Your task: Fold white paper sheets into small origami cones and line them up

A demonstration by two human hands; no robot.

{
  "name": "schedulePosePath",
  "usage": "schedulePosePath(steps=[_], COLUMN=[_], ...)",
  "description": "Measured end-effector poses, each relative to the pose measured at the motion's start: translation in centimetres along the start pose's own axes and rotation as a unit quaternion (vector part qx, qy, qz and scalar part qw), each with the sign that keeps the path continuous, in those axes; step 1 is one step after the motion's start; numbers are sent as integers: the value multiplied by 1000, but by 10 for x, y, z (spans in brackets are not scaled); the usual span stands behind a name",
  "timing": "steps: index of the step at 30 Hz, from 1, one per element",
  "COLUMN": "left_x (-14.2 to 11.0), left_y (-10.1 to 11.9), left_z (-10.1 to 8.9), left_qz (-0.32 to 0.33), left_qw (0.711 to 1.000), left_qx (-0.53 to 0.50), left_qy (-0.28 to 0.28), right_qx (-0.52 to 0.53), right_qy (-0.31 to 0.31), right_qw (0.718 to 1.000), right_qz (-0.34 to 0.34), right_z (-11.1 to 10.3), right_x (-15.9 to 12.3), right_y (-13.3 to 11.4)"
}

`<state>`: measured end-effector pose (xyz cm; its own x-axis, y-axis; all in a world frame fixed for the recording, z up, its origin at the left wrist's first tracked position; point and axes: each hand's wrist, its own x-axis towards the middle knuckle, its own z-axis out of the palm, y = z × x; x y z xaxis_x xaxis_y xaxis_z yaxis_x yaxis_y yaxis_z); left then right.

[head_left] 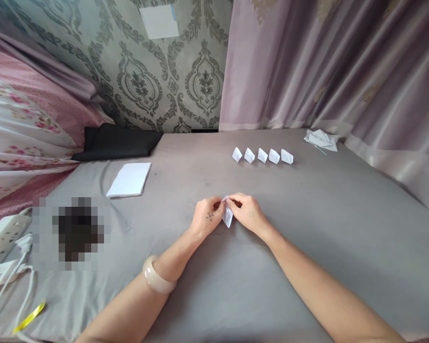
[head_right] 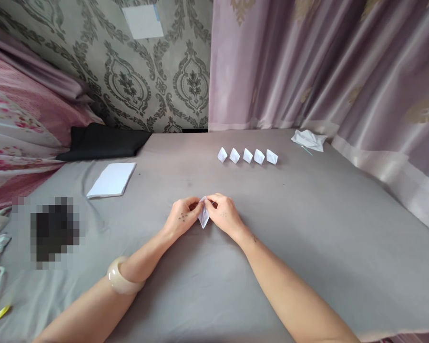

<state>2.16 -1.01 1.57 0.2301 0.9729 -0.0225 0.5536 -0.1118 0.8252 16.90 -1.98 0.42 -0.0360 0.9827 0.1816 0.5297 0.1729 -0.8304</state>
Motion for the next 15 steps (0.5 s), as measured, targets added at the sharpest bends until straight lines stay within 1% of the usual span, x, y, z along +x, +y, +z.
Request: schedulePosePath(steps=[3,7,10,12,15], left_x=[2,6,8,9,9], left_y=[-1,-4,-5,-5,-3], left_z=[-1,-1,-1,-1,-1], left_qz=[15,20,26,33,46], left_qw=[1000,999,1000,999,998], left_qx=[16,26,5,-5,6], left_qy=[-10,1,6,17,49], right_qx=[2,-51,-57,-49,-31], right_qy=[11,42,62,71,76], right_qw=[1000,995,991,989,988], right_qz=[-9,-77,-108,-121,-132], right_z=[1,3,5,5,5], right_x=[2,4,5,6,7], right_y=[2,5,7,8,9])
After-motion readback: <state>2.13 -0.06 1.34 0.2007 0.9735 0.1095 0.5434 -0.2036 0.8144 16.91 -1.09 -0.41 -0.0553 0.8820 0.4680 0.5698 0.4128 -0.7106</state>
